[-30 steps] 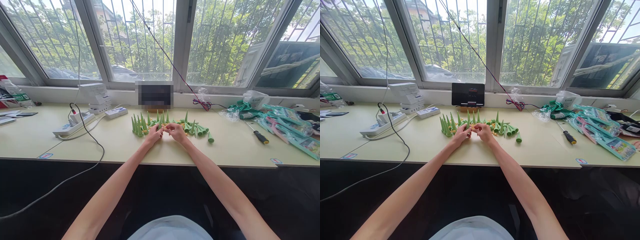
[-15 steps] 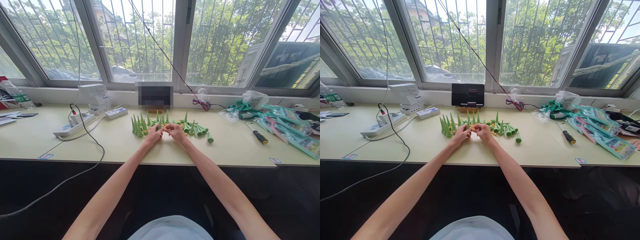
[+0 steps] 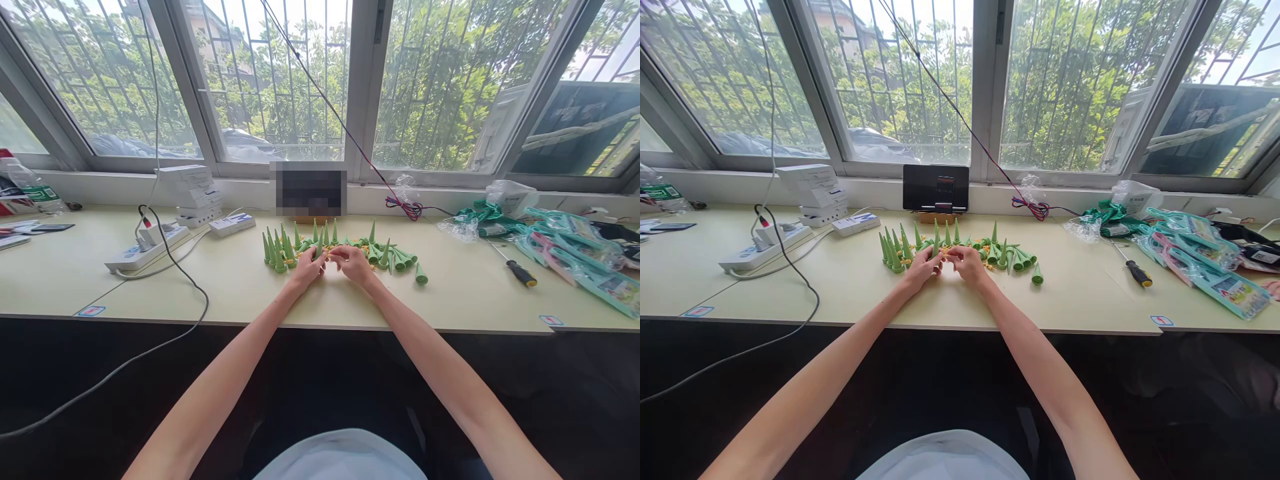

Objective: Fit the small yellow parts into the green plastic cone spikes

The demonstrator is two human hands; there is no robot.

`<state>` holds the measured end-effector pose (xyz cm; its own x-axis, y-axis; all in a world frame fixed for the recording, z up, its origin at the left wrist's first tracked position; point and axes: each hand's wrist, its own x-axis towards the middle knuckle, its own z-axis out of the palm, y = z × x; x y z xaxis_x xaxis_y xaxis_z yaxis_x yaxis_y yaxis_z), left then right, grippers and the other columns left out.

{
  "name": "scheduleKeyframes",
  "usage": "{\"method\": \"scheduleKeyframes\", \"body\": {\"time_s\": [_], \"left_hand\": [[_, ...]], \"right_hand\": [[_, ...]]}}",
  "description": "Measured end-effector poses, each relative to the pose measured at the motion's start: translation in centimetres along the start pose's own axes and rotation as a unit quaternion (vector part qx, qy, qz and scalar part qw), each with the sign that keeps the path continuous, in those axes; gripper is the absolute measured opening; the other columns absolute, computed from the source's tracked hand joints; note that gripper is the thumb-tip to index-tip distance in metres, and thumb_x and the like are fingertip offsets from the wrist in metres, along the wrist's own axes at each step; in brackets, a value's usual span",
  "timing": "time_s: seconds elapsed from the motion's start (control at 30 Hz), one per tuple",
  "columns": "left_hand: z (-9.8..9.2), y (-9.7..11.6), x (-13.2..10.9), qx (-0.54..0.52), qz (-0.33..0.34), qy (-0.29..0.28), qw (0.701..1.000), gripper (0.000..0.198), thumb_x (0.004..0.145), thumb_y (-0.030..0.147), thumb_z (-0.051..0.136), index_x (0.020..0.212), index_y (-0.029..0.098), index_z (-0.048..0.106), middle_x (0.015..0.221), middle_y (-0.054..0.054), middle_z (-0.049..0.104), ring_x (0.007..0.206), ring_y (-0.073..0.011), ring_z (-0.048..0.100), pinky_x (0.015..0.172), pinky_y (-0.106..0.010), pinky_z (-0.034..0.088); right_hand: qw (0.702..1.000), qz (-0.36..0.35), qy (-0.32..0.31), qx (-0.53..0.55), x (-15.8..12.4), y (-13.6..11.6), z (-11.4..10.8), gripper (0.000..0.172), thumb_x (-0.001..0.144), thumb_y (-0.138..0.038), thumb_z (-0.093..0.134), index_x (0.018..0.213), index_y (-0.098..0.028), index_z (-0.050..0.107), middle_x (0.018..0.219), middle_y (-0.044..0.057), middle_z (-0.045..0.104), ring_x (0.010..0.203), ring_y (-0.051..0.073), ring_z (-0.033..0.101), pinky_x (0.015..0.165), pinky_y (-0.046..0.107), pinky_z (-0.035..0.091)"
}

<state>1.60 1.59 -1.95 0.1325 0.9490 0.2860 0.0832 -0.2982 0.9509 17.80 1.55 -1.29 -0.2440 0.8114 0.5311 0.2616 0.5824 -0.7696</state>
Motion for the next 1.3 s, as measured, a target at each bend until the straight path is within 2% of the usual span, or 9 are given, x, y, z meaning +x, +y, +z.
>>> {"method": "scheduleKeyframes", "body": {"time_s": [0.37, 0.67, 0.97, 1.1, 1.3], "left_hand": [[0.03, 0.05, -0.14, -0.001, 0.005, -0.005, 1.000, 0.028, 0.082, 0.042, 0.066, 0.080, 0.016, 0.055, 0.074, -0.004, 0.060, 0.054, -0.0101, 0.054, 0.042, -0.022, 0.042], [0.07, 0.34, -0.29, -0.006, -0.002, -0.003, 1.000, 0.026, 0.081, 0.039, 0.067, 0.077, 0.018, 0.053, 0.064, 0.001, 0.054, 0.049, -0.0094, 0.050, 0.043, -0.023, 0.041], [0.02, 0.08, -0.23, -0.001, 0.001, -0.010, 1.000, 0.026, 0.082, 0.040, 0.065, 0.075, 0.018, 0.052, 0.064, 0.001, 0.053, 0.050, -0.0100, 0.049, 0.044, -0.023, 0.041], [0.06, 0.24, -0.25, 0.002, 0.004, -0.013, 1.000, 0.028, 0.083, 0.042, 0.064, 0.076, 0.018, 0.051, 0.064, 0.001, 0.052, 0.050, -0.0100, 0.049, 0.044, -0.024, 0.042], [0.19, 0.62, -0.41, -0.010, -0.007, -0.014, 1.000, 0.031, 0.082, 0.045, 0.065, 0.075, 0.019, 0.050, 0.065, 0.002, 0.051, 0.050, -0.0093, 0.049, 0.043, -0.024, 0.043]], "right_hand": [[1.000, 0.007, -0.004, 0.014, 0.03, 0.39, 0.11, 0.021, 0.086, -0.033, 0.057, 0.078, -0.017, 0.067, 0.067, 0.001, 0.064, 0.050, 0.010, 0.054, 0.055, 0.024, 0.045], [0.999, 0.025, -0.022, -0.026, 0.02, 0.07, -0.05, 0.027, 0.090, -0.034, 0.051, 0.070, -0.018, 0.059, 0.057, -0.001, 0.060, 0.048, 0.011, 0.054, 0.056, 0.023, 0.044], [0.998, 0.014, -0.034, -0.055, -0.02, -0.05, -0.10, 0.034, 0.093, -0.032, 0.047, 0.062, -0.019, 0.051, 0.051, -0.002, 0.056, 0.049, 0.011, 0.052, 0.060, 0.024, 0.042], [0.999, 0.014, -0.023, -0.044, -0.02, 0.01, -0.02, 0.032, 0.092, -0.032, 0.049, 0.063, -0.018, 0.055, 0.053, -0.001, 0.059, 0.049, 0.011, 0.053, 0.060, 0.024, 0.043], [1.000, 0.025, -0.010, -0.008, -0.06, 0.07, 0.11, 0.029, 0.090, -0.038, 0.055, 0.072, -0.017, 0.063, 0.058, 0.001, 0.063, 0.047, 0.011, 0.055, 0.052, 0.023, 0.043]]}}
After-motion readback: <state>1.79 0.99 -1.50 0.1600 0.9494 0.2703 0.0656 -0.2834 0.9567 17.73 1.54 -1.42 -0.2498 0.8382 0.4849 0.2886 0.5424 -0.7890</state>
